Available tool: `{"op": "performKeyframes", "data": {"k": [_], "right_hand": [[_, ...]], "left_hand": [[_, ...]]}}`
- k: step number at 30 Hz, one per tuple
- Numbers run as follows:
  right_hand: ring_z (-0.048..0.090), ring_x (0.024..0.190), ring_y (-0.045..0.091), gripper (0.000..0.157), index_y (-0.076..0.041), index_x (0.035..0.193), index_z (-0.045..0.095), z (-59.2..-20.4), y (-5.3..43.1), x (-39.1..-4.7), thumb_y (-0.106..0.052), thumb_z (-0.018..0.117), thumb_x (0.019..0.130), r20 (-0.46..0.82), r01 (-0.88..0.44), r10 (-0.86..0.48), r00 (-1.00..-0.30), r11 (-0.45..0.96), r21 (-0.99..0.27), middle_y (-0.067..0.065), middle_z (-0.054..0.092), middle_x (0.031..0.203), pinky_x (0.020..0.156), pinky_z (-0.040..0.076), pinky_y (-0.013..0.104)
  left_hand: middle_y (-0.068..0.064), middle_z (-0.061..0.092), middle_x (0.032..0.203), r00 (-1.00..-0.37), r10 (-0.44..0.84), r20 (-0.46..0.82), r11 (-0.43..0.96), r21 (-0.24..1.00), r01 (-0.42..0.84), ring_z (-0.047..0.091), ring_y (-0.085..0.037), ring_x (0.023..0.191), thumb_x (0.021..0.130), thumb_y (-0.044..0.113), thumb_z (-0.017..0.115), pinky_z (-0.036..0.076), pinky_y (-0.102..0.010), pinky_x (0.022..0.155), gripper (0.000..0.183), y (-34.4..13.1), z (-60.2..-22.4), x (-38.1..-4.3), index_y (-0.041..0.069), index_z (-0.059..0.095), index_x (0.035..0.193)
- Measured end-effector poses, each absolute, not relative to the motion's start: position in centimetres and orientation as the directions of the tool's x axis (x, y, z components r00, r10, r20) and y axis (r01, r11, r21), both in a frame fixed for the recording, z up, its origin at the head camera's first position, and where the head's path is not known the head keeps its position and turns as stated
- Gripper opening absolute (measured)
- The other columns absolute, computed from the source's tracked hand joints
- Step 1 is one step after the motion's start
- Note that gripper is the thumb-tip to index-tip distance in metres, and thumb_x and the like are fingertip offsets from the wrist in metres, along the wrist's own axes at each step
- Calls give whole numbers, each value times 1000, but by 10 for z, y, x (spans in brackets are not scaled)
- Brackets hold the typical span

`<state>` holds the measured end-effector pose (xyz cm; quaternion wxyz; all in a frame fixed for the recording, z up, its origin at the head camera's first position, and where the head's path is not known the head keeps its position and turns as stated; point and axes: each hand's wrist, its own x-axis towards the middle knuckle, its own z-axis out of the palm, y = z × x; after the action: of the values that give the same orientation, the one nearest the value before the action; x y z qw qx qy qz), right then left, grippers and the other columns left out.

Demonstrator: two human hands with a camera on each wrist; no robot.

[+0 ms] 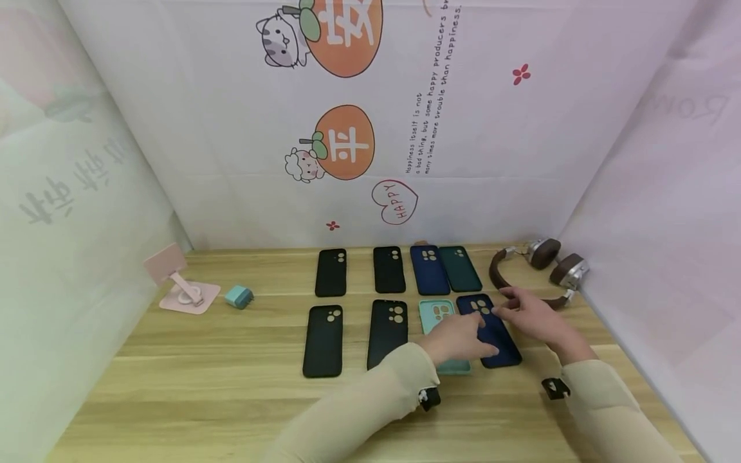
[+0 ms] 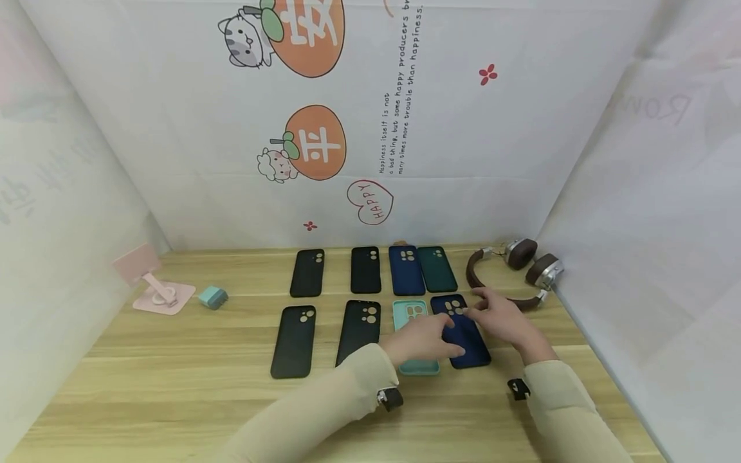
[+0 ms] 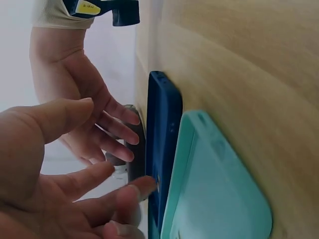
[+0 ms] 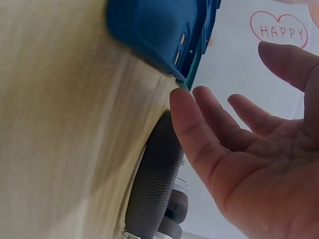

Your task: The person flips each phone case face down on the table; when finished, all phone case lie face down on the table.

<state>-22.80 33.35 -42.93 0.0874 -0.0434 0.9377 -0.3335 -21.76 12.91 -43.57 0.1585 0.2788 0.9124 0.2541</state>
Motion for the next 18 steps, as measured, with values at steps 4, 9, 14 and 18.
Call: {"op": "performKeyframes", "data": {"k": [4,9,14,18], "right_hand": [[60,106,37,64,5,144,37,-434,335,-231,-32,61,98,-172,-6,-145,-974,781,-624,29,58,124,84,50,50],[61,104,36,61,6,142,40,-439,340,-231,-29,61,97,-227,14,-159,-961,790,-614,29,59,122,84,50,50],[62,95,33,56,9,139,42,-442,343,-229,-20,62,95,-261,79,-122,-958,760,-645,29,58,117,76,53,46],[59,78,25,53,12,138,38,-444,341,-230,-11,59,95,-304,167,-104,-947,649,-742,20,58,96,65,56,41]], "left_hand": [[12,64,121,-788,583,-198,733,546,405,61,-6,103,88,52,68,50,-26,81,53,134,-437,-215,24,60,133],[13,62,123,-776,589,-223,744,525,414,59,-5,107,89,52,67,49,-24,83,52,140,-441,-211,25,59,133],[13,62,122,-771,597,-222,744,512,429,59,-4,107,90,53,65,49,-23,83,51,142,-443,-208,26,59,133],[13,62,122,-783,580,-224,747,529,402,59,-4,106,91,51,64,49,-24,83,48,139,-442,-210,25,60,131]]}}
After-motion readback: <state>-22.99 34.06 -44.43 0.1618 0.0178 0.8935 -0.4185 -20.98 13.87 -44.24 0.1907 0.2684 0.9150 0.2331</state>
